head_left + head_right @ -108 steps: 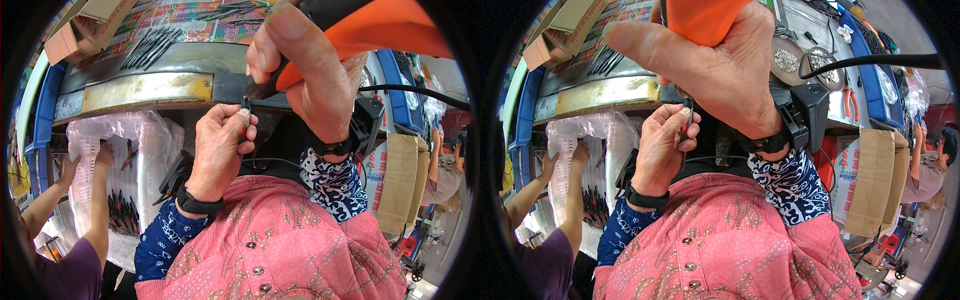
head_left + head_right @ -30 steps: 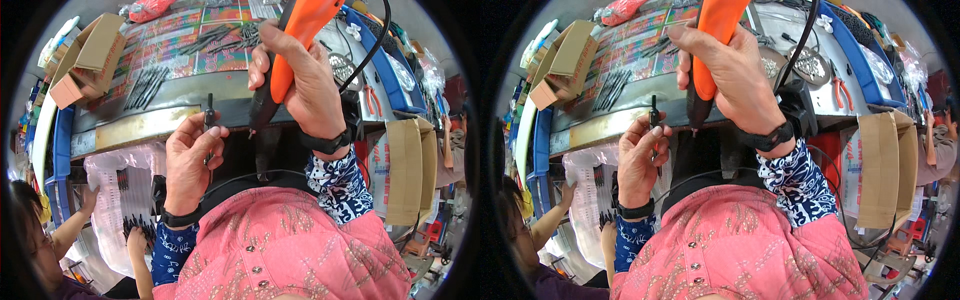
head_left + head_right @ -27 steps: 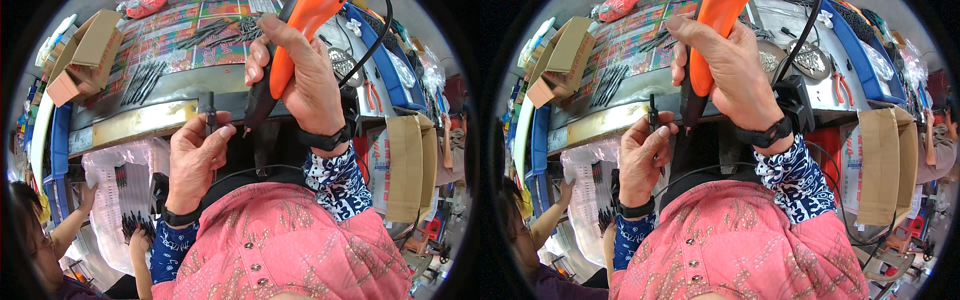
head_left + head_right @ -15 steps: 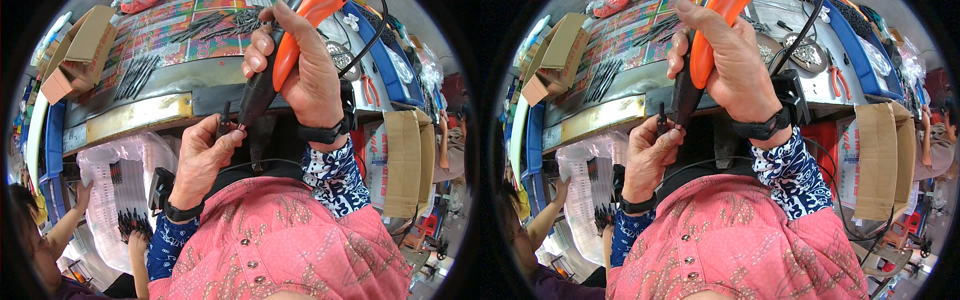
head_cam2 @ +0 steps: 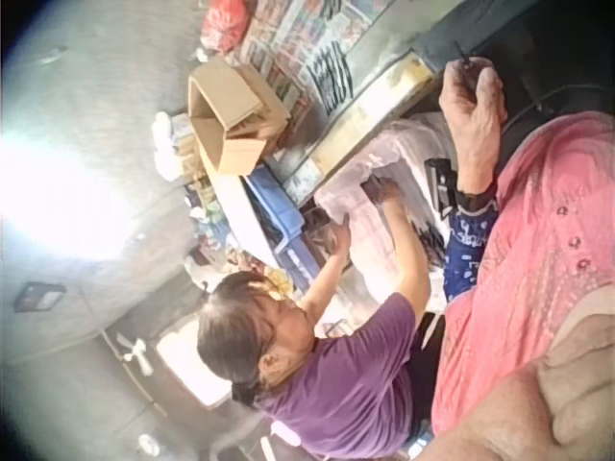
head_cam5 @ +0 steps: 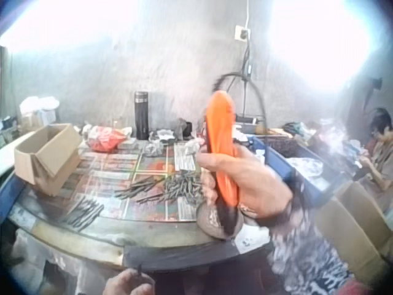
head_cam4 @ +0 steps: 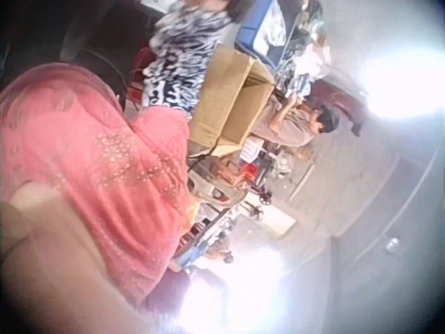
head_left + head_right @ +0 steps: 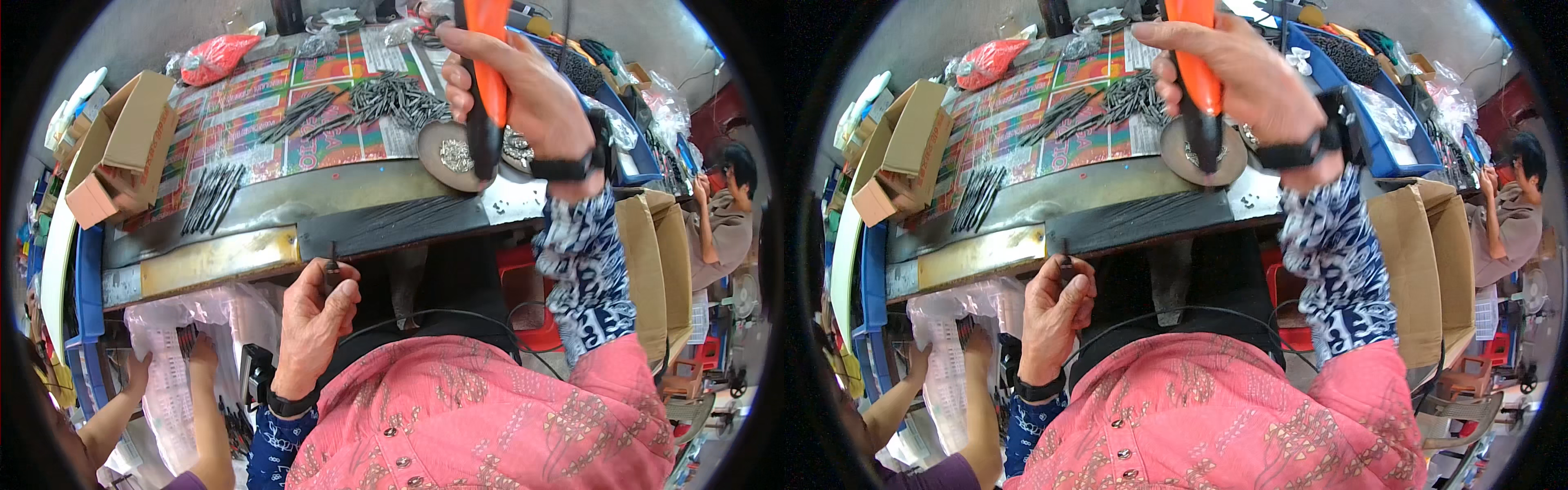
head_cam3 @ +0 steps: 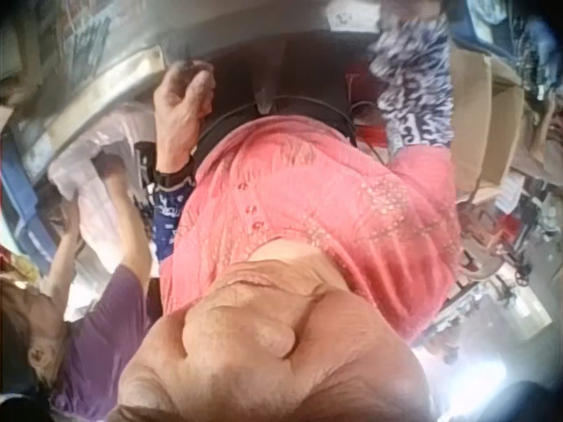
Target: The person inserts small metal pins into black cylindrical components, then uses a soldering iron to secure them. They repeat this process for multiple units, placing finished items into a white basket.
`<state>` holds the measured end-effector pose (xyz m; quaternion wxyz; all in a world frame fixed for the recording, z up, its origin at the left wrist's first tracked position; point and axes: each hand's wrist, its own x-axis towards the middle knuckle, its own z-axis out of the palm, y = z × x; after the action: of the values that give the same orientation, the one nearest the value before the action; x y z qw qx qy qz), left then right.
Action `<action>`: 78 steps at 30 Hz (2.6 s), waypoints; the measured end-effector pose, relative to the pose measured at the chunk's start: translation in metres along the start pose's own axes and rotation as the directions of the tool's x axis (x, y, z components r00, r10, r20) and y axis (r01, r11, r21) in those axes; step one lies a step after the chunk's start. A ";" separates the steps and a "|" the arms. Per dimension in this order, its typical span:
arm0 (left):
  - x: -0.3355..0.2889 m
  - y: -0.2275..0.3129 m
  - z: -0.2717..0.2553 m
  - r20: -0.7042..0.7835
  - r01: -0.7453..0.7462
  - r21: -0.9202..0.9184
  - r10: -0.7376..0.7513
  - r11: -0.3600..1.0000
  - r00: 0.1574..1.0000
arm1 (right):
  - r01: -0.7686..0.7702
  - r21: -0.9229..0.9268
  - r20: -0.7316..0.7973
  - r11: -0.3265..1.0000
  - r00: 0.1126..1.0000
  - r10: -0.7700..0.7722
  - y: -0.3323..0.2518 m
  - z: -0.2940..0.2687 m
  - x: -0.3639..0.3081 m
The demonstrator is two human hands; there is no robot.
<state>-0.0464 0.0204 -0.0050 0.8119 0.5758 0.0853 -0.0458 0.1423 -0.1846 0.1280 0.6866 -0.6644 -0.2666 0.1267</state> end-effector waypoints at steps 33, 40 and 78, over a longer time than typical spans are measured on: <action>0.005 0.008 -0.012 -0.192 -0.094 -0.214 0.053 0.972 0.980 | 0.260 -0.965 0.262 -0.037 0.954 -0.142 0.155 -0.144 0.176; 0.001 0.001 -0.014 -0.204 -0.132 -0.299 0.072 0.945 0.976 | 0.166 -0.986 0.169 0.032 0.970 0.173 0.135 -0.108 0.140; -0.004 0.001 -0.030 -0.264 -0.181 -0.226 0.118 0.957 0.957 | 0.516 -0.823 0.464 0.238 0.852 -0.243 0.130 0.076 0.027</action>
<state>-0.0530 0.0483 -0.0133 0.8615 0.4758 0.1469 0.0994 0.1470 -0.0951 0.0036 0.1558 -0.8256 -0.5239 -0.1401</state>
